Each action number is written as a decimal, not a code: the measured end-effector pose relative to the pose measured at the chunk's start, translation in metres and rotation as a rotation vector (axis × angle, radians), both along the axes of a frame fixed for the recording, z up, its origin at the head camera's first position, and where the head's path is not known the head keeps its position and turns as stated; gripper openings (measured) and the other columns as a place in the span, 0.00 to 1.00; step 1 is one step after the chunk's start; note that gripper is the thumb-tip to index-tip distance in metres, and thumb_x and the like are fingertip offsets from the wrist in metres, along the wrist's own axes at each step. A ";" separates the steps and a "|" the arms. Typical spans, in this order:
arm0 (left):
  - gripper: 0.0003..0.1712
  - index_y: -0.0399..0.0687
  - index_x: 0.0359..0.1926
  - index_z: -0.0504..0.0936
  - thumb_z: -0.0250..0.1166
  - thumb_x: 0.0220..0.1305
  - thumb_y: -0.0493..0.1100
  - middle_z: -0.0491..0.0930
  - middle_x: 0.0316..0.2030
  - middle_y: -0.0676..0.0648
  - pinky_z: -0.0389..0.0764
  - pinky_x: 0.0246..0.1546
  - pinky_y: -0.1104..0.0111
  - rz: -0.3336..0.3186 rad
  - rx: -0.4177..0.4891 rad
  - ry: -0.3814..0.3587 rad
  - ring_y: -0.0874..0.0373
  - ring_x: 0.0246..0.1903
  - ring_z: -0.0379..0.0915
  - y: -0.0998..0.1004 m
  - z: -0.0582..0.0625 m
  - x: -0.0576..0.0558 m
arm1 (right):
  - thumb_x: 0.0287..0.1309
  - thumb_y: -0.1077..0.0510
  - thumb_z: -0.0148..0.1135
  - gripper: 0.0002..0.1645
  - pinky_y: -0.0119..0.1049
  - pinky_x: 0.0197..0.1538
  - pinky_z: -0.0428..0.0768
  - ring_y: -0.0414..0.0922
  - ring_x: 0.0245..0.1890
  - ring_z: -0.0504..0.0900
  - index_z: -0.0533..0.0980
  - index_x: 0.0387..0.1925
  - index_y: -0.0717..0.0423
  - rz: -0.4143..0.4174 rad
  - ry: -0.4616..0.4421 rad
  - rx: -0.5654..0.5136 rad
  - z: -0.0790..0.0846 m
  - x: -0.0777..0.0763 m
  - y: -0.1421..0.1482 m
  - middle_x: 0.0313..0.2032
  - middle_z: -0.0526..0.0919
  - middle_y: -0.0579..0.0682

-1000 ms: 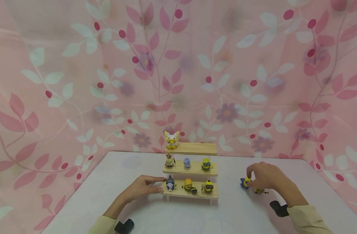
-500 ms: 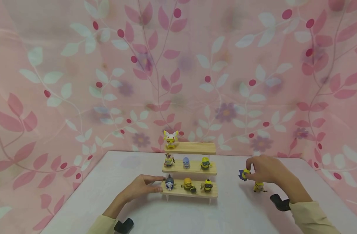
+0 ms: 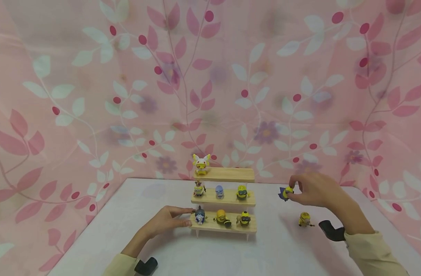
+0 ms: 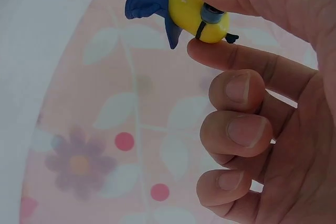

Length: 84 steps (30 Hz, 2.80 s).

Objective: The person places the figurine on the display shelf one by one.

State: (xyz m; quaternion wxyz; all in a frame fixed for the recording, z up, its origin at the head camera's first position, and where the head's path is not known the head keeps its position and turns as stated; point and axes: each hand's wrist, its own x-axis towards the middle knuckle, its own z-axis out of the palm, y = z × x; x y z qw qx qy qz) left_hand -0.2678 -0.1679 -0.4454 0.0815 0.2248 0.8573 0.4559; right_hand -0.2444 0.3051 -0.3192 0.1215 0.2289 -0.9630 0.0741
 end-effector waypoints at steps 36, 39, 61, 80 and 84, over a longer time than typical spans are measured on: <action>0.24 0.61 0.54 0.86 0.73 0.56 0.58 0.81 0.55 0.56 0.65 0.63 0.42 0.014 0.002 -0.014 0.46 0.64 0.69 0.000 0.000 0.000 | 0.50 0.45 0.74 0.13 0.30 0.19 0.59 0.36 0.16 0.62 0.82 0.34 0.44 0.138 0.121 -0.043 0.063 -0.027 -0.072 0.18 0.66 0.37; 0.24 0.61 0.54 0.86 0.73 0.56 0.58 0.81 0.55 0.57 0.65 0.63 0.43 0.010 0.004 -0.017 0.47 0.63 0.69 0.001 0.000 0.000 | 0.50 0.46 0.74 0.12 0.31 0.20 0.62 0.37 0.17 0.64 0.82 0.34 0.44 0.148 0.107 -0.062 0.064 -0.032 -0.079 0.18 0.67 0.37; 0.25 0.62 0.54 0.86 0.73 0.55 0.59 0.81 0.55 0.57 0.66 0.63 0.43 0.013 0.001 -0.020 0.48 0.63 0.69 -0.001 -0.002 -0.002 | 0.53 0.46 0.72 0.14 0.34 0.22 0.67 0.38 0.18 0.67 0.82 0.37 0.47 0.232 0.078 -0.075 0.058 -0.062 -0.137 0.19 0.71 0.39; 0.24 0.65 0.54 0.85 0.73 0.55 0.60 0.81 0.55 0.58 0.66 0.63 0.43 0.019 -0.003 -0.015 0.49 0.64 0.69 -0.001 -0.001 -0.002 | 0.53 0.46 0.70 0.12 0.34 0.23 0.70 0.38 0.20 0.70 0.83 0.37 0.47 0.261 0.034 -0.067 0.049 -0.077 -0.164 0.23 0.75 0.40; 0.24 0.63 0.54 0.86 0.73 0.55 0.59 0.81 0.55 0.56 0.66 0.63 0.42 0.013 0.002 -0.015 0.47 0.64 0.69 -0.001 -0.001 -0.001 | 0.53 0.47 0.70 0.13 0.34 0.23 0.71 0.38 0.21 0.71 0.83 0.38 0.47 0.255 0.010 -0.058 0.046 -0.079 -0.166 0.24 0.75 0.40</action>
